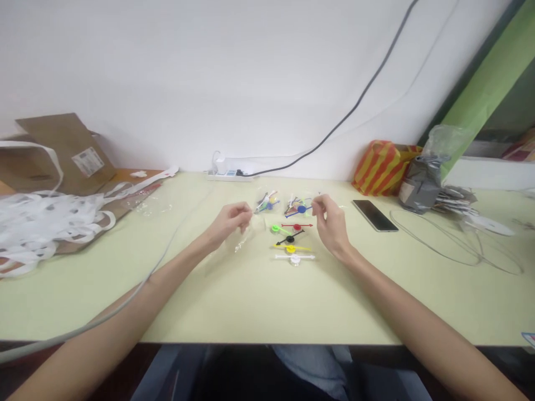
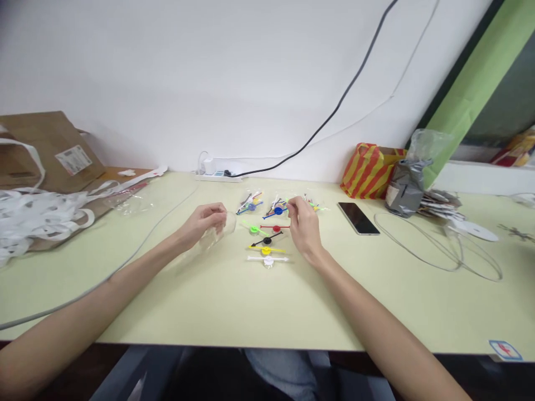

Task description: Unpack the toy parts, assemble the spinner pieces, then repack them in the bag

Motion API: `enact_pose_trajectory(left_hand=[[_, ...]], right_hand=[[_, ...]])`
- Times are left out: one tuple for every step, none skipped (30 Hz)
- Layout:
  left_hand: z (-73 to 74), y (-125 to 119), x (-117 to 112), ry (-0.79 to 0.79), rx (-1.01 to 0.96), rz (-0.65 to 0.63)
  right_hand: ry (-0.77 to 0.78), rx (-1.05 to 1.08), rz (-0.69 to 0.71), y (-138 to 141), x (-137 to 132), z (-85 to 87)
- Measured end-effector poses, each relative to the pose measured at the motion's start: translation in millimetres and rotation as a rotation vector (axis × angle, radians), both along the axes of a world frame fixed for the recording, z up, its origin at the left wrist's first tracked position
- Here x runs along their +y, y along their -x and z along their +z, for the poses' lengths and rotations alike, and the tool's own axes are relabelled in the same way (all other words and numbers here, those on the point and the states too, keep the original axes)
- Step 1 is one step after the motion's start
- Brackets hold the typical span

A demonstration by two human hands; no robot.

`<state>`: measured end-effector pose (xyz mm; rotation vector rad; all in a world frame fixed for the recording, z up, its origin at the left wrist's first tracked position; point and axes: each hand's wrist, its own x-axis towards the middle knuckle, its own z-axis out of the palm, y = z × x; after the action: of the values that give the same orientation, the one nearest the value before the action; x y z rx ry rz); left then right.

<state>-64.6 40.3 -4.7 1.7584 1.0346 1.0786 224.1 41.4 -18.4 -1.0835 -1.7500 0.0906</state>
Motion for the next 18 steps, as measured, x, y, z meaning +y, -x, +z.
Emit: enact_pose_trajectory(left_hand=[[-0.7, -1.3, -1.5, 0.002, -0.002, -0.016], [-1.0, -2.2, -2.9, 0.006, 0.004, -0.021], [-1.0, -2.9, -4.1, 0.009, 0.014, -0.021], [-0.7, -3.5, -5.2, 0.015, 0.031, -0.022], [-0.2, -4.0, -6.2, 0.018, 0.048, -0.030], [0.5, -4.7, -7.2, 0.017, 0.067, -0.044], [1.2, -5.6, -8.3, 0.012, 0.085, -0.063], [1.8, -6.6, -9.5, 0.008, 0.098, -0.088], [2.4, -7.8, -10.6, 0.010, 0.106, -0.110], [2.7, -9.0, -11.7, 0.018, 0.109, -0.127], [2.8, -10.2, -12.6, 0.029, 0.105, -0.140], [2.7, -11.3, -13.4, 0.040, 0.095, -0.148], [2.4, -12.2, -14.0, 0.048, 0.078, -0.155], [2.0, -12.9, -14.4, 0.051, 0.064, -0.162], [1.5, -13.2, -14.6, 0.051, 0.054, -0.171], [1.2, -13.4, -14.8, 0.050, 0.048, -0.181], [0.9, -13.4, -15.0, 0.049, 0.047, -0.191], [0.8, -13.4, -15.3, 0.044, 0.052, -0.196]], right_hand=[[-0.026, 0.044, 0.021, 2.6, -5.8, 3.3], [-0.050, 0.079, 0.042, 6.0, -12.3, 6.4], [-0.070, 0.103, 0.061, 10.2, -19.0, 9.2], [-0.088, 0.119, 0.082, 14.8, -25.9, 11.5], [-0.104, 0.126, 0.107, 19.6, -32.3, 13.2], [-0.120, 0.124, 0.137, 24.3, -38.0, 14.2], [-0.141, 0.112, 0.168, 28.5, -42.7, 14.6], [-0.167, 0.092, 0.197, 32.1, -46.1, 14.4], [-0.197, 0.066, 0.221, 34.8, -48.2, 13.9], [-0.225, 0.040, 0.237, 36.5, -49.1, 13.0], [-0.246, 0.018, 0.241, 37.2, -49.0, 12.1], [-0.261, 0.006, 0.233, 37.1, -48.1, 11.4], [-0.266, 0.004, 0.218, 36.3, -46.9, 10.8], [-0.261, 0.008, 0.199, 35.1, -45.5, 10.7], [-0.250, 0.018, 0.180, 33.6, -44.1, 10.8], [-0.239, 0.031, 0.162, 32.1, -42.8, 11.3], [-0.229, 0.044, 0.148, 30.8, -41.7, 12.0], [-0.220, 0.057, 0.137, 29.6, -40.8, 12.7]])
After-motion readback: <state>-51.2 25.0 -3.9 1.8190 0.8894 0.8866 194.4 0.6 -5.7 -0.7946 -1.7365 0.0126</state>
